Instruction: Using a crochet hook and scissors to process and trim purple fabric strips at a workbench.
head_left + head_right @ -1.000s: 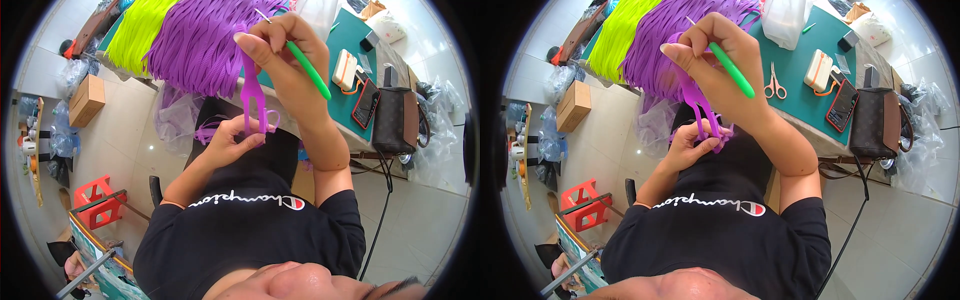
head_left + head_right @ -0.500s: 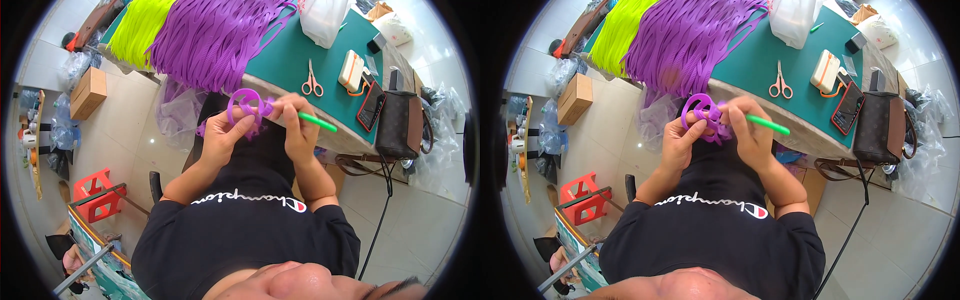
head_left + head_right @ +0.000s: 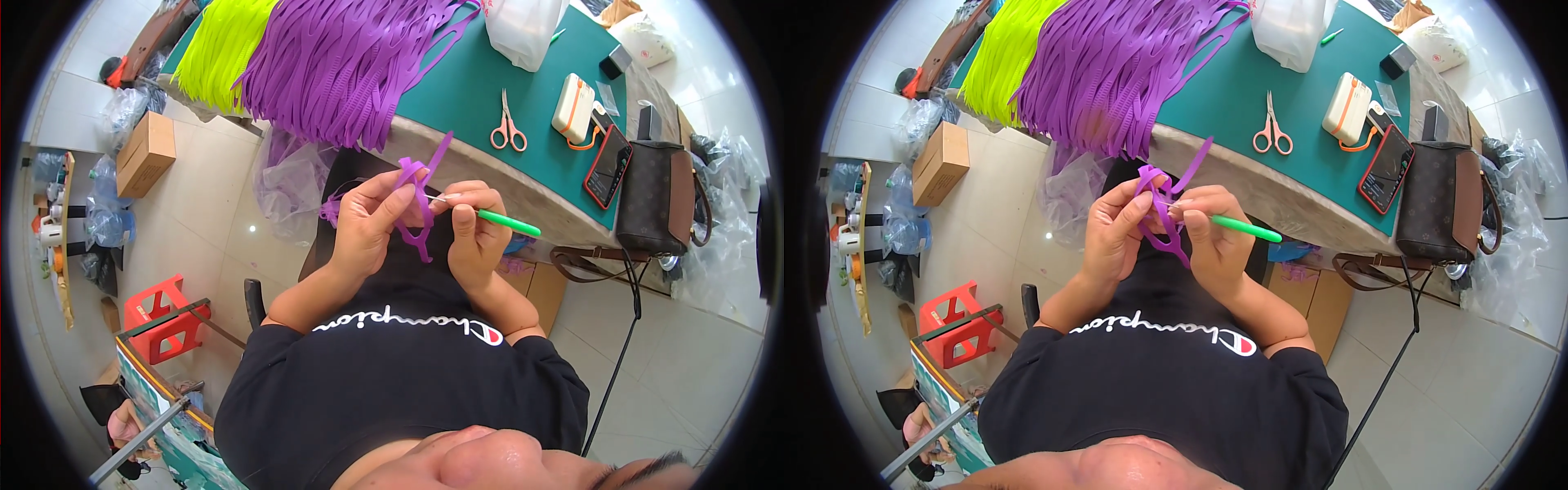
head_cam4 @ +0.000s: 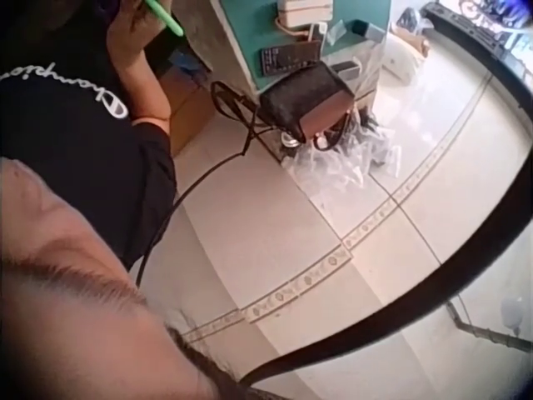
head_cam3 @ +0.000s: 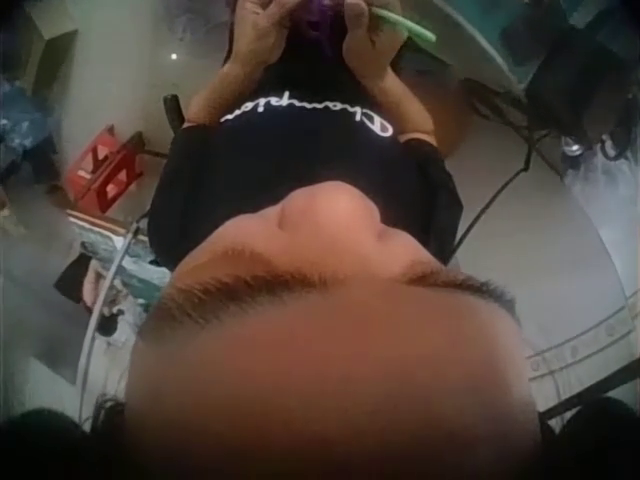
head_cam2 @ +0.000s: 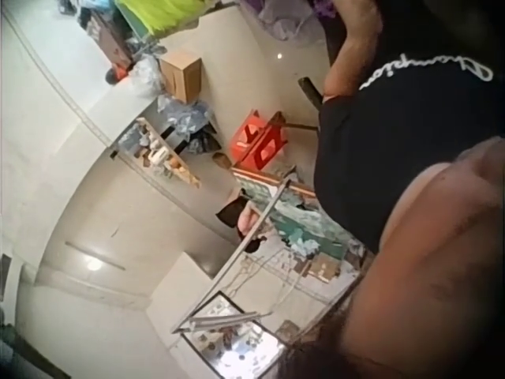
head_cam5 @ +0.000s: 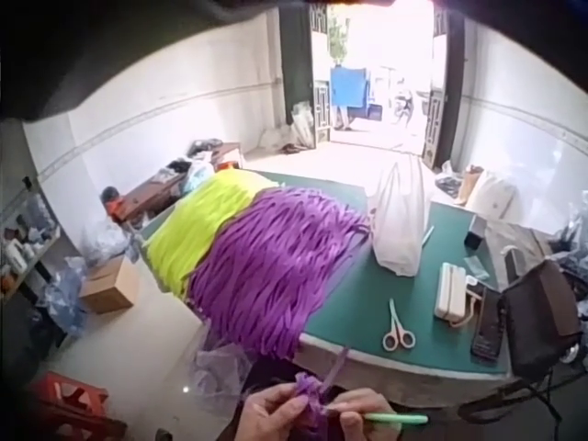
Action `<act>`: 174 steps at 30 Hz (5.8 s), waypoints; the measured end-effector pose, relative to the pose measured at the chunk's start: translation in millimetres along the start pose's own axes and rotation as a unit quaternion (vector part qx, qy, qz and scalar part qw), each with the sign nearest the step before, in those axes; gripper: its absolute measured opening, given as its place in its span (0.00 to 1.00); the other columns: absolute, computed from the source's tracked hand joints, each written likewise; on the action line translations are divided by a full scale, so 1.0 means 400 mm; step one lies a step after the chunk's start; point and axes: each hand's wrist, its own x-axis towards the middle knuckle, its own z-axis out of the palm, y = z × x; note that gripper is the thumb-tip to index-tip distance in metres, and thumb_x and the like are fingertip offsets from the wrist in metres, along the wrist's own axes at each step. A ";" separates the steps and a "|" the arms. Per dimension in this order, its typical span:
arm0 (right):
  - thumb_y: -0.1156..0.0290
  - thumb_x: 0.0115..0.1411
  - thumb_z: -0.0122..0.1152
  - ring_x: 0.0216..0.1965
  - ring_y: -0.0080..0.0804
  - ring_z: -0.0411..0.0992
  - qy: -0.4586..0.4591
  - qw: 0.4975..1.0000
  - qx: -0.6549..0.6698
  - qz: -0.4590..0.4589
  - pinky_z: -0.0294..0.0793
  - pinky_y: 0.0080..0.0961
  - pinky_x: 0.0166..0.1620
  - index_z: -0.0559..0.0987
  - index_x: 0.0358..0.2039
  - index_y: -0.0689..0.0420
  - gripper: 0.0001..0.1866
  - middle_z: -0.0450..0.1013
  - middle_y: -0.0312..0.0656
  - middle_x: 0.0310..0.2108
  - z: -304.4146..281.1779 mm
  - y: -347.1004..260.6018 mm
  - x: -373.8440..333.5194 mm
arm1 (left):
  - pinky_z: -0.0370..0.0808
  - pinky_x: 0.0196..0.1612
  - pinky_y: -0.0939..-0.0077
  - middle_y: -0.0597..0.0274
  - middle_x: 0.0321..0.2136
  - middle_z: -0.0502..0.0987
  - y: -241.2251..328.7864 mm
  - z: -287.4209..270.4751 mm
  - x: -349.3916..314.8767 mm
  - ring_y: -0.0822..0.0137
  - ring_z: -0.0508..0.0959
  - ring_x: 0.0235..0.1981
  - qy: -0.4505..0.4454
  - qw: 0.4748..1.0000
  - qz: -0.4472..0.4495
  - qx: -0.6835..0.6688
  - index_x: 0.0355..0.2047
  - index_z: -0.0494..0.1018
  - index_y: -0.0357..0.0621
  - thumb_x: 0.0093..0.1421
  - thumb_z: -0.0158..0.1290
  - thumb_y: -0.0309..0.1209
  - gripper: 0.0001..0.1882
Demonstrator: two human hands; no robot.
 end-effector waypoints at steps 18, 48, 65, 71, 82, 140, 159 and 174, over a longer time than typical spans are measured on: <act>0.70 0.66 0.50 0.33 0.29 0.73 0.039 0.998 -0.016 0.050 0.74 0.22 0.39 0.70 0.36 0.64 0.09 0.67 0.45 0.37 -0.010 0.019 -0.031 | 0.77 0.45 0.74 0.62 0.40 0.74 -0.024 0.002 0.004 0.71 0.76 0.39 0.034 0.999 -0.033 -0.014 0.55 0.66 0.40 0.57 0.56 0.22 0.24; 0.80 0.61 0.53 0.36 0.42 0.78 0.006 0.933 -0.316 -0.173 0.79 0.28 0.37 0.73 0.37 0.63 0.04 0.75 0.56 0.39 -0.051 0.070 -0.016 | 0.77 0.42 0.79 0.57 0.43 0.75 -0.075 -0.012 0.016 0.71 0.77 0.40 0.065 0.944 0.183 0.268 0.49 0.70 0.35 0.56 0.53 0.14 0.19; 0.66 0.68 0.43 0.30 0.46 0.78 0.264 0.814 -0.403 -0.325 0.82 0.31 0.31 0.66 0.35 0.69 0.16 0.74 0.64 0.30 -0.306 -0.118 0.140 | 0.71 0.32 0.86 0.62 0.32 0.79 0.123 -0.215 0.038 0.78 0.75 0.28 0.039 0.983 -0.018 0.178 0.48 0.72 0.35 0.59 0.52 0.23 0.16; 0.60 0.68 0.42 0.25 0.42 0.77 0.362 0.784 -0.300 -0.406 0.82 0.24 0.27 0.66 0.35 0.69 0.20 0.74 0.64 0.32 -0.336 -0.201 0.113 | 0.72 0.34 0.81 0.63 0.25 0.74 0.158 -0.234 0.031 0.75 0.73 0.28 0.056 0.988 0.103 0.102 0.46 0.71 0.31 0.59 0.50 0.24 0.15; 0.74 0.59 0.58 0.27 0.23 0.71 -0.200 0.917 -0.212 0.274 0.70 0.22 0.31 0.79 0.31 0.63 0.06 0.75 0.41 0.28 -0.315 0.090 -0.027 | 0.77 0.45 0.59 0.43 0.43 0.75 0.213 -0.171 0.037 0.54 0.80 0.40 -0.137 0.986 0.073 0.057 0.48 0.66 0.32 0.67 0.42 0.33 0.16; 0.61 0.51 0.60 0.42 0.53 0.73 0.383 0.797 -0.188 0.428 0.71 0.40 0.45 0.77 0.38 0.61 0.19 0.75 0.57 0.38 -0.870 0.621 -0.472 | 0.78 0.30 0.70 0.52 0.29 0.75 0.113 -0.146 0.033 0.67 0.77 0.20 -0.149 0.988 0.048 -0.008 0.41 0.66 0.34 0.67 0.41 0.27 0.09; 0.56 0.61 0.56 0.54 0.55 0.61 0.102 0.677 -0.729 0.006 0.59 0.45 0.57 0.70 0.31 0.62 0.19 0.74 0.47 0.38 -0.613 -0.026 0.073 | 0.78 0.23 0.75 0.50 0.26 0.73 0.079 -0.081 0.022 0.64 0.77 0.18 -0.216 0.975 0.014 0.049 0.36 0.68 0.32 0.64 0.48 0.29 0.10; 0.67 0.57 0.64 0.36 0.33 0.72 -0.395 0.896 0.020 0.203 0.71 0.30 0.42 0.58 0.25 0.55 0.20 0.73 0.42 0.33 -0.190 -0.021 0.083 | 0.77 0.29 0.75 0.50 0.32 0.76 0.085 -0.001 0.012 0.66 0.78 0.27 -0.261 0.958 -0.012 0.122 0.39 0.72 0.31 0.60 0.50 0.20 0.07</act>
